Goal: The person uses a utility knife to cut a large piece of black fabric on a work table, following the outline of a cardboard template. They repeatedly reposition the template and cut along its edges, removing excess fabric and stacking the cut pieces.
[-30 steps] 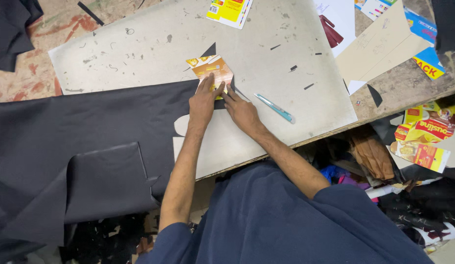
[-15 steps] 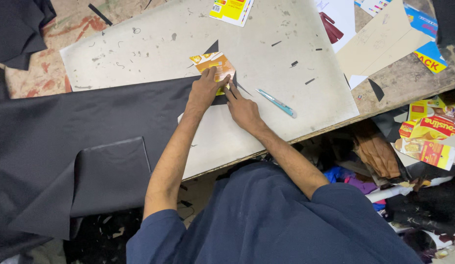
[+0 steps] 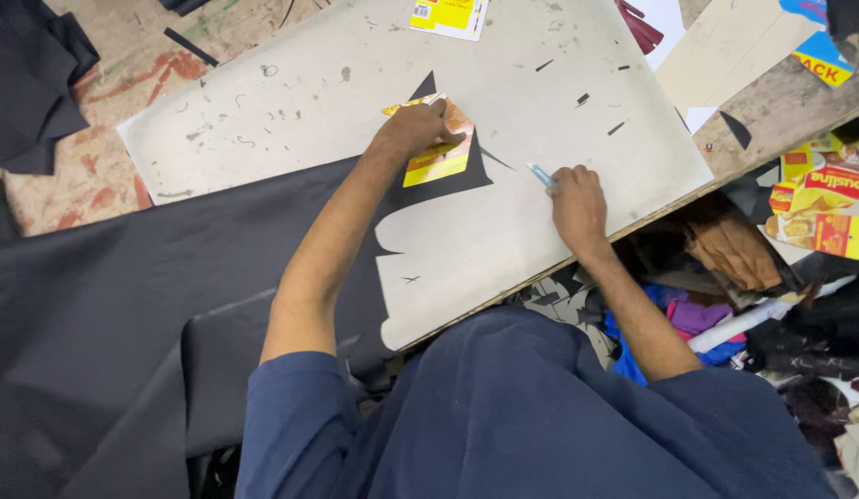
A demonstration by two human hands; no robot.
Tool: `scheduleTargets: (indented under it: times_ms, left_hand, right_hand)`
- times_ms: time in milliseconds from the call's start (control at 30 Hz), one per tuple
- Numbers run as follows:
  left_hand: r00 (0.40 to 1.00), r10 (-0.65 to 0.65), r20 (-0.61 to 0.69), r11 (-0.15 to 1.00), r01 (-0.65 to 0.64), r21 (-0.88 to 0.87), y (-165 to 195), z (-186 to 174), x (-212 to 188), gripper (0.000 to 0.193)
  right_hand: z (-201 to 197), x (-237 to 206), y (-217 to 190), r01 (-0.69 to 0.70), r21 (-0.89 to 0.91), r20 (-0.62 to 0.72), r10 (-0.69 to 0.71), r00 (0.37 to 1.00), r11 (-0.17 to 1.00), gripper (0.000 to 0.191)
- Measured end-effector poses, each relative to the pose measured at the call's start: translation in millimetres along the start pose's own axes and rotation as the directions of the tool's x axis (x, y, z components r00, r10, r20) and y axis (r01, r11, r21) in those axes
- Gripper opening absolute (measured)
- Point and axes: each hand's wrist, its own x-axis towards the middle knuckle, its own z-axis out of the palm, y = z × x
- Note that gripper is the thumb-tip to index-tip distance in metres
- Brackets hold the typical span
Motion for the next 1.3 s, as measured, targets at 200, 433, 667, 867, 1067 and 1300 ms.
scheduleTargets:
  times_ms: [200, 433, 667, 867, 1067, 1300]
  left_hand:
    - [0.957, 0.045, 0.287, 0.996, -0.023, -0.082, -17, -29, 21, 0.039]
    - [0.858, 0.445, 0.257, 0.893, -0.446, -0.057, -52, -12, 55, 0.047]
    - [0.905, 0.187, 0.381, 0.933, -0.042, -0.358, -56, -23, 51, 0.031]
    - [0.9, 0.155, 0.407, 0.926, 0.011, -0.377, -58, -37, 41, 0.035]
    - [0.893, 0.289, 0.345, 0.952, -0.23, -0.203, -59, -33, 50, 0.036]
    - [0.858, 0.33, 0.394, 0.942, -0.327, -0.076, -61, -27, 65, 0.047]
  right_hand:
    - [-6, -16, -97, -0.238, 0.367, 0.091, 0.22, 0.971, 0.899, 0.021]
    - [72, 38, -221, -0.084, 0.365, -0.075, 0.119, 0.99, 0.927, 0.033]
    - [99, 69, -224, -0.015, 0.199, -0.096, 0.035, 0.995, 0.98, 0.032]
    - [102, 61, -232, -0.105, 0.238, -0.067, 0.124, 0.99, 0.966, 0.029]
    - [97, 31, -246, -0.339, 0.29, -0.069, 0.373, 0.925, 0.895, 0.03]
    - [109, 19, -250, -0.274, 0.227, -0.158, 0.313, 0.936, 0.935, 0.029]
